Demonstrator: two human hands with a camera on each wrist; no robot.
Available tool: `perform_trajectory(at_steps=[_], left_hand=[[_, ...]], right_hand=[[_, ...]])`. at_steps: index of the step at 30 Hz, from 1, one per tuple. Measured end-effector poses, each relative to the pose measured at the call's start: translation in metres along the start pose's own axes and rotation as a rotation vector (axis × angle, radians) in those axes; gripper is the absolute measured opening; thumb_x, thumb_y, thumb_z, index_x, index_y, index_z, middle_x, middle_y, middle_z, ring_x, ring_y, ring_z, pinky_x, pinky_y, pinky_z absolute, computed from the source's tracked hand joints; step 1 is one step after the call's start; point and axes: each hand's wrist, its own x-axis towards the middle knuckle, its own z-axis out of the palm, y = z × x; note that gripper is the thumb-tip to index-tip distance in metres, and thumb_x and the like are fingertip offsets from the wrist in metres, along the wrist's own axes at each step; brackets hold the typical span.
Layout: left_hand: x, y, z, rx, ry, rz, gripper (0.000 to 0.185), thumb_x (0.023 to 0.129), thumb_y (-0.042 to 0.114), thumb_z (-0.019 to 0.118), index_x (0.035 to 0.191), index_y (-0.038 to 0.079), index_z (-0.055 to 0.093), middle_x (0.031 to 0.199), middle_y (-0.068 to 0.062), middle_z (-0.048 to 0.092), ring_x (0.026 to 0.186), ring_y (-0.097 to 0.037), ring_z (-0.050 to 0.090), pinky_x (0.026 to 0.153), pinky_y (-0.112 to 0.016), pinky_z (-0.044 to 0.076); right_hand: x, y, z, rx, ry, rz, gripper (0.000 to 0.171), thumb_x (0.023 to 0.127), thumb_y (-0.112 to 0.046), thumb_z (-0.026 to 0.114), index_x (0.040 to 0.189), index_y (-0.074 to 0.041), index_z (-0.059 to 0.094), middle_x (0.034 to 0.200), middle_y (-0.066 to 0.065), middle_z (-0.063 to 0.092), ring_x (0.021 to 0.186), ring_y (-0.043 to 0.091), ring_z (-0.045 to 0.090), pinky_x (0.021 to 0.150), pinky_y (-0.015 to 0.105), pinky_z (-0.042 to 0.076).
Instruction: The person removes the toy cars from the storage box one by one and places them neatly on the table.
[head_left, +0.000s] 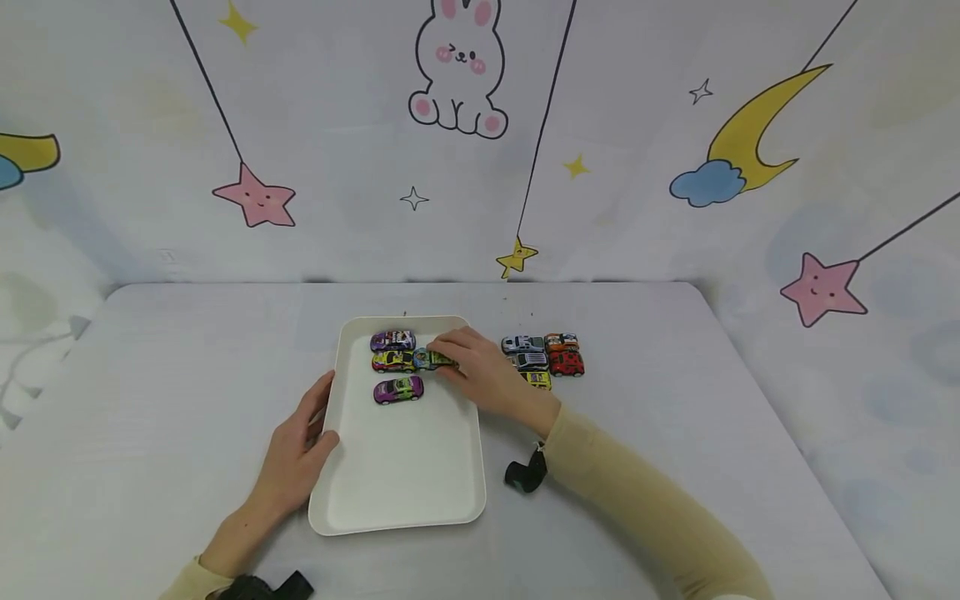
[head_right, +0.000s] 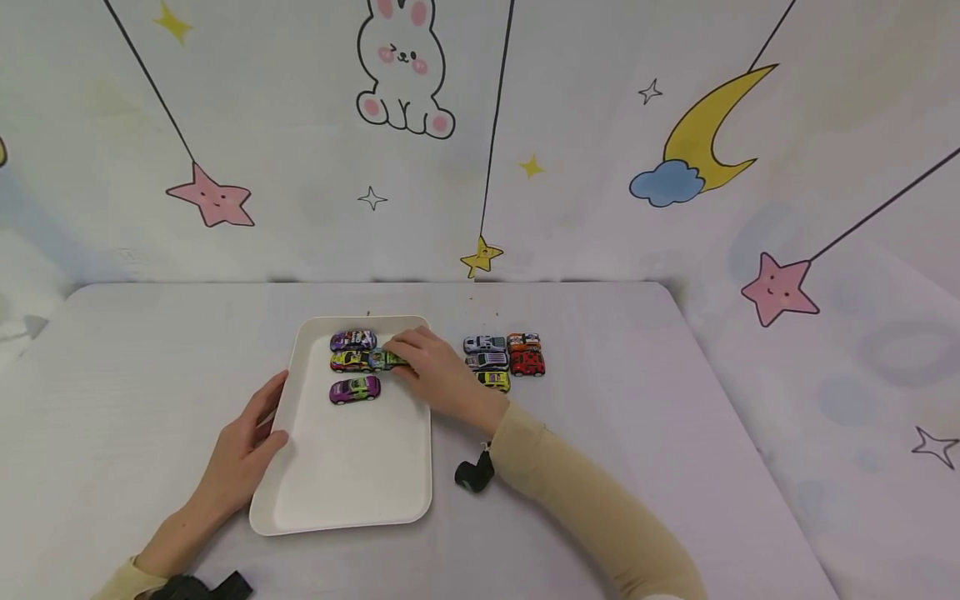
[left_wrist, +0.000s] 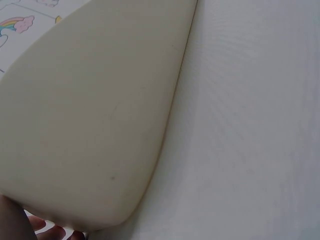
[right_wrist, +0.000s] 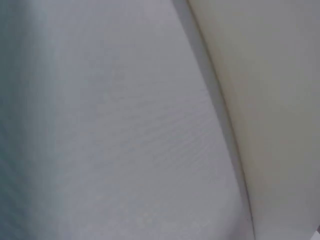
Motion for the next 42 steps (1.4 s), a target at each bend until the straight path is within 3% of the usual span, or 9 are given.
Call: perform_trajectory(at_steps=[6,12,28,42], left_hand=[[0.0,0.001,0.0,-0.001,-0.004,0.003,0.074,0.087,-0.01,0.048,0.156,0.007,0.031,0.153,-0.023,0.043,0.127,-0.047,0.053,0.094,-0.003,0.037],[0.0,0.0,0.0,0.0,-0.002,0.002,0.074,0.087,-0.011,0.048,0.157,0.007,0.031,0.153,-0.023,0.043,0.129,-0.047,0.052,0.094,-0.003,0.036],[0.0,-0.001,0.0,0.007,-0.007,0.001,0.073,0.088,-0.011,0.048,0.157,0.006,0.03,0.153,-0.025,0.042,0.128,-0.048,0.052,0.094,-0.003,0.036],[0.0,0.0,0.0,0.013,-0.014,-0.009,0.073,0.088,-0.01,0.048,0.157,0.005,0.029,0.153,-0.025,0.041,0.129,-0.049,0.051,0.094,-0.003,0.035]], right_hand=[[-0.01,-0.005,-0.007,-0.009,0.088,-0.044,0.033,0.089,-0.009,0.074,0.121,-0.005,0.07,0.119,0.009,0.069,0.111,0.022,0.062,0.093,0.035,0.054],[-0.025,-0.005,-0.016,0.001,0.113,-0.005,0.034,0.087,-0.01,0.076,0.121,-0.007,0.071,0.118,0.008,0.069,0.109,0.021,0.061,0.091,0.035,0.055],[-0.066,0.019,-0.026,0.066,0.189,0.051,0.036,0.082,-0.005,0.079,0.117,-0.005,0.072,0.117,0.008,0.068,0.11,0.023,0.062,0.094,0.039,0.053],[-0.098,0.044,-0.036,-0.002,0.208,0.117,0.039,0.081,-0.003,0.079,0.119,-0.005,0.072,0.118,0.009,0.069,0.112,0.026,0.061,0.097,0.044,0.05]])
